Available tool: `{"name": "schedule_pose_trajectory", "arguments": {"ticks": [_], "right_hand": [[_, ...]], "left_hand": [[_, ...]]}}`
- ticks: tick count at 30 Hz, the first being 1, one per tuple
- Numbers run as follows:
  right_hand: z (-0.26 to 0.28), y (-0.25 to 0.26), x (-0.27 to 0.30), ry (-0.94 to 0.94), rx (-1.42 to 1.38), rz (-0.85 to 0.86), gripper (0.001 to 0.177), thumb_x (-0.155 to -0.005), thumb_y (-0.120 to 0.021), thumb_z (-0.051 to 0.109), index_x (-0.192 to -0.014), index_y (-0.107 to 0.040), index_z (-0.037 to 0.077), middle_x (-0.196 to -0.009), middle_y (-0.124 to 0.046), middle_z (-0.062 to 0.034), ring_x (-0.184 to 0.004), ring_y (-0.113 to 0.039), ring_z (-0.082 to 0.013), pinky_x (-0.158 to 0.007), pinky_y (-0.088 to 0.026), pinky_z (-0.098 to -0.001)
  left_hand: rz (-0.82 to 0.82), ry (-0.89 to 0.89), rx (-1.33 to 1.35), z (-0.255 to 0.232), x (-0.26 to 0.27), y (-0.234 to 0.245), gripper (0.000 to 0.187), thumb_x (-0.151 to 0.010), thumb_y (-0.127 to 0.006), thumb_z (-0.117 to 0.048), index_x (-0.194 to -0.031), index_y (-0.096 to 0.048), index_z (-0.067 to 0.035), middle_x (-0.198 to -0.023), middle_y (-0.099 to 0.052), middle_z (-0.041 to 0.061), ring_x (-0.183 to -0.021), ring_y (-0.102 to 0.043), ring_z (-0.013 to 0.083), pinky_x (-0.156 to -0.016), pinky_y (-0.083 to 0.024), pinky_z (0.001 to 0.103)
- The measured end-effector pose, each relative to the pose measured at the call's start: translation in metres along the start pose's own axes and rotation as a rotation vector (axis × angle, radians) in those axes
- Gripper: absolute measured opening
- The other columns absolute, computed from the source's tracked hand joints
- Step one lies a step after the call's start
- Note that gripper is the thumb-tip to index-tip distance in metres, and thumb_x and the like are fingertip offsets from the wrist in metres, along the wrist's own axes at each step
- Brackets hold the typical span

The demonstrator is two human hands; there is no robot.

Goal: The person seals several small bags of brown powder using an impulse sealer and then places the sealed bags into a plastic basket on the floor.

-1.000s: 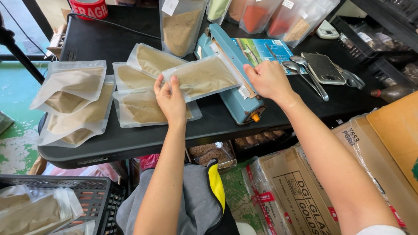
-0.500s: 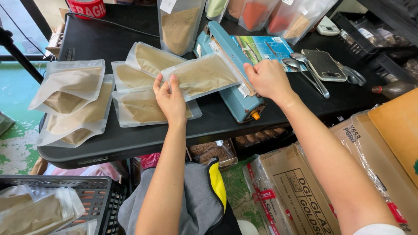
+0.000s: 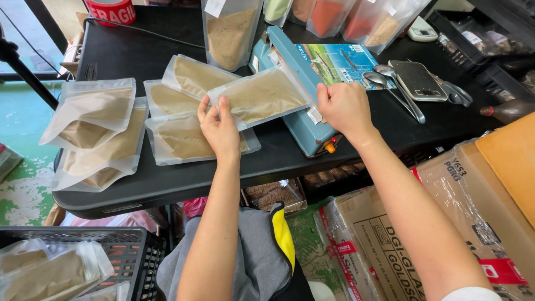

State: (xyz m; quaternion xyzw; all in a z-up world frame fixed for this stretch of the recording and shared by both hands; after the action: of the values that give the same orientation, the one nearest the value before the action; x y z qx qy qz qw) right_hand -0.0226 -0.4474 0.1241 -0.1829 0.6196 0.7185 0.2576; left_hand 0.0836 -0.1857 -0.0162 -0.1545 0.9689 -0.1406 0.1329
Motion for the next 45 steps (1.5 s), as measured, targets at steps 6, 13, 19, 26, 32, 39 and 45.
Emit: {"name": "schedule_pose_trajectory", "arguments": {"ticks": [6, 13, 19, 26, 32, 39, 45], "right_hand": [[-0.001, 0.002, 0.000, 0.032, -0.004, -0.050, 0.059, -0.100, -0.060, 0.031, -0.046, -0.049, 0.010, -0.044, -0.044, -0.0111, -0.050, -0.057, -0.0380, -0.051, -0.047, -0.0365], [-0.003, 0.003, 0.001, 0.011, -0.003, -0.081, 0.059, -0.099, -0.060, 0.033, -0.046, -0.048, 0.008, -0.043, -0.043, -0.0130, -0.050, -0.056, -0.0409, -0.048, -0.045, -0.0403], [0.002, 0.008, 0.001, 0.008, -0.031, -0.048, 0.057, -0.098, -0.057, 0.031, -0.045, -0.049, 0.010, -0.040, -0.043, -0.0085, -0.044, -0.052, -0.0363, -0.049, -0.045, -0.0368], [0.002, 0.006, -0.027, -0.081, 0.043, 0.241, 0.050, -0.091, -0.058, 0.040, -0.052, -0.065, 0.008, -0.055, -0.058, -0.0267, -0.071, -0.065, -0.0531, -0.064, -0.053, -0.0523], [0.005, 0.015, -0.035, -0.148, 0.075, 0.355, 0.045, -0.091, -0.060, 0.041, -0.058, -0.071, 0.013, -0.065, -0.067, -0.0262, -0.082, -0.069, -0.0511, -0.074, -0.055, -0.0502], [0.004, 0.013, -0.031, -0.165, 0.062, 0.371, 0.048, -0.092, -0.061, 0.042, -0.052, -0.068, 0.016, -0.061, -0.064, -0.0245, -0.077, -0.069, -0.0504, -0.072, -0.056, -0.0475], [-0.001, 0.011, -0.036, -0.152, 0.083, 0.392, 0.051, -0.093, -0.061, 0.043, -0.053, -0.069, 0.013, -0.063, -0.065, -0.0267, -0.081, -0.068, -0.0506, -0.075, -0.056, -0.0490]], "left_hand": [[-0.002, -0.009, -0.009, 0.002, -0.001, -0.001, 0.028, -0.100, -0.068, -0.027, -0.082, -0.076, -0.007, -0.142, -0.050, 0.014, -0.136, -0.053, 0.0357, -0.117, -0.036, 0.048], [0.002, -0.020, -0.032, 0.002, -0.002, 0.000, 0.027, -0.100, -0.069, -0.029, -0.086, -0.077, -0.008, -0.142, -0.050, 0.014, -0.136, -0.053, 0.0352, -0.117, -0.037, 0.046], [0.013, 0.013, -0.029, -0.002, -0.001, 0.000, 0.027, -0.100, -0.068, -0.028, -0.087, -0.077, -0.007, -0.146, -0.048, 0.015, -0.136, -0.053, 0.0355, -0.117, -0.038, 0.047], [-0.039, 0.281, 0.251, -0.028, -0.005, 0.004, 0.015, -0.085, -0.077, -0.016, -0.087, -0.077, -0.001, -0.111, -0.065, 0.016, -0.107, -0.055, 0.0190, -0.103, -0.040, 0.043], [-0.332, -0.283, -0.107, -0.071, -0.108, 0.097, 0.036, -0.094, -0.074, -0.023, -0.064, -0.064, -0.006, -0.084, -0.059, 0.014, -0.097, -0.053, 0.0287, -0.090, -0.039, 0.037], [0.085, -0.264, -0.975, -0.033, -0.176, 0.106, 0.029, -0.098, -0.058, -0.025, -0.092, -0.074, -0.001, -0.086, -0.071, 0.025, -0.097, -0.070, 0.0478, -0.078, -0.056, 0.057], [0.217, -0.042, -1.664, -0.075, -0.058, 0.098, 0.078, -0.101, -0.044, -0.073, -0.122, -0.075, -0.005, -0.148, -0.055, 0.025, -0.151, -0.028, 0.0396, -0.123, -0.005, 0.052]]}}
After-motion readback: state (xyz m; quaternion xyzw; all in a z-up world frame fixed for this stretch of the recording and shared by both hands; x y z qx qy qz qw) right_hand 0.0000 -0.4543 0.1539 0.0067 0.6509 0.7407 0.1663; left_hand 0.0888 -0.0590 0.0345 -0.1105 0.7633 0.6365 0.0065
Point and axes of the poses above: each hand's wrist, its own x-axis away from the middle knuckle, its own y-axis out of the back of the hand, z = x × y, the point moved 8 cm from there along -x, towards the middle knuckle
